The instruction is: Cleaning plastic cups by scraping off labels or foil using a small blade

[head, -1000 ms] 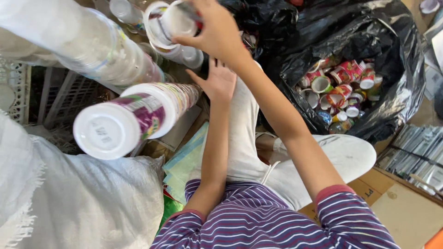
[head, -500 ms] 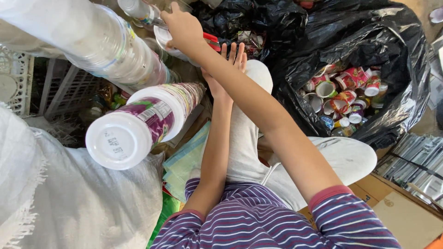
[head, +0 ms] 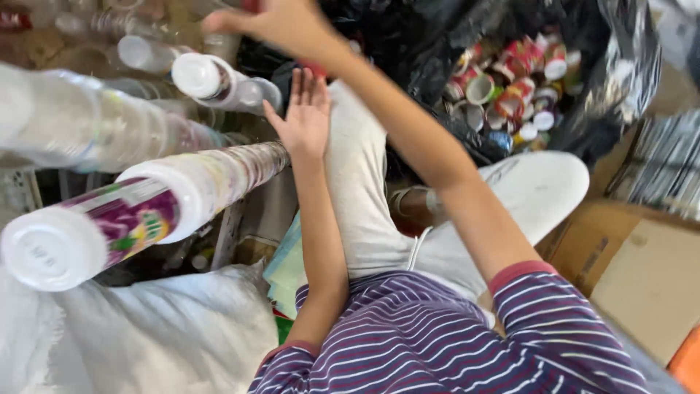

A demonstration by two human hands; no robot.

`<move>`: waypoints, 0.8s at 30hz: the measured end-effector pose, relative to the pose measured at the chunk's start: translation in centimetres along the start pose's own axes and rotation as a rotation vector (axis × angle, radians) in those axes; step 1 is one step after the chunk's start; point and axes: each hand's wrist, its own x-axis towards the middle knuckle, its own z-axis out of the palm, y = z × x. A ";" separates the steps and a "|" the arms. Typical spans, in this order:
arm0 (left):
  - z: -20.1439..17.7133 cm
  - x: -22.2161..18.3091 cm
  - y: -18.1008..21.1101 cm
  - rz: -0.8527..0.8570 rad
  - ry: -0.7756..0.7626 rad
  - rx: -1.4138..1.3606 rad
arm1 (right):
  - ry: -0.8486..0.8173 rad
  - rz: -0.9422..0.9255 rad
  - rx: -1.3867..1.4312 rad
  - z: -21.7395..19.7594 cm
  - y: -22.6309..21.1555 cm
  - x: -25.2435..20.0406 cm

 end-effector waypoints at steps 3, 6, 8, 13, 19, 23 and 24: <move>-1.3 0.8 1.0 0.014 -0.067 0.079 | 0.066 0.395 0.006 -8.1 21.6 -11.0; -0.1 0.6 -0.1 0.104 -0.124 0.249 | 0.332 0.687 0.089 -18.9 20.6 -19.1; 2.1 -0.6 -1.9 0.174 -0.080 0.383 | 0.560 0.697 0.293 -24.8 17.2 -21.9; 6.7 -3.2 -8.0 0.444 -0.295 1.053 | 0.673 1.069 -0.238 -29.2 28.3 -35.9; 3.9 -2.9 -11.7 -0.101 -0.052 1.020 | 0.681 1.034 -0.559 -28.0 38.7 -48.7; 1.9 -2.0 -12.3 -0.215 0.012 1.066 | 0.619 1.033 -0.718 -27.4 36.4 -46.3; 1.5 -1.5 -12.3 -0.213 0.026 1.094 | 0.677 0.988 -0.721 -27.5 36.1 -45.9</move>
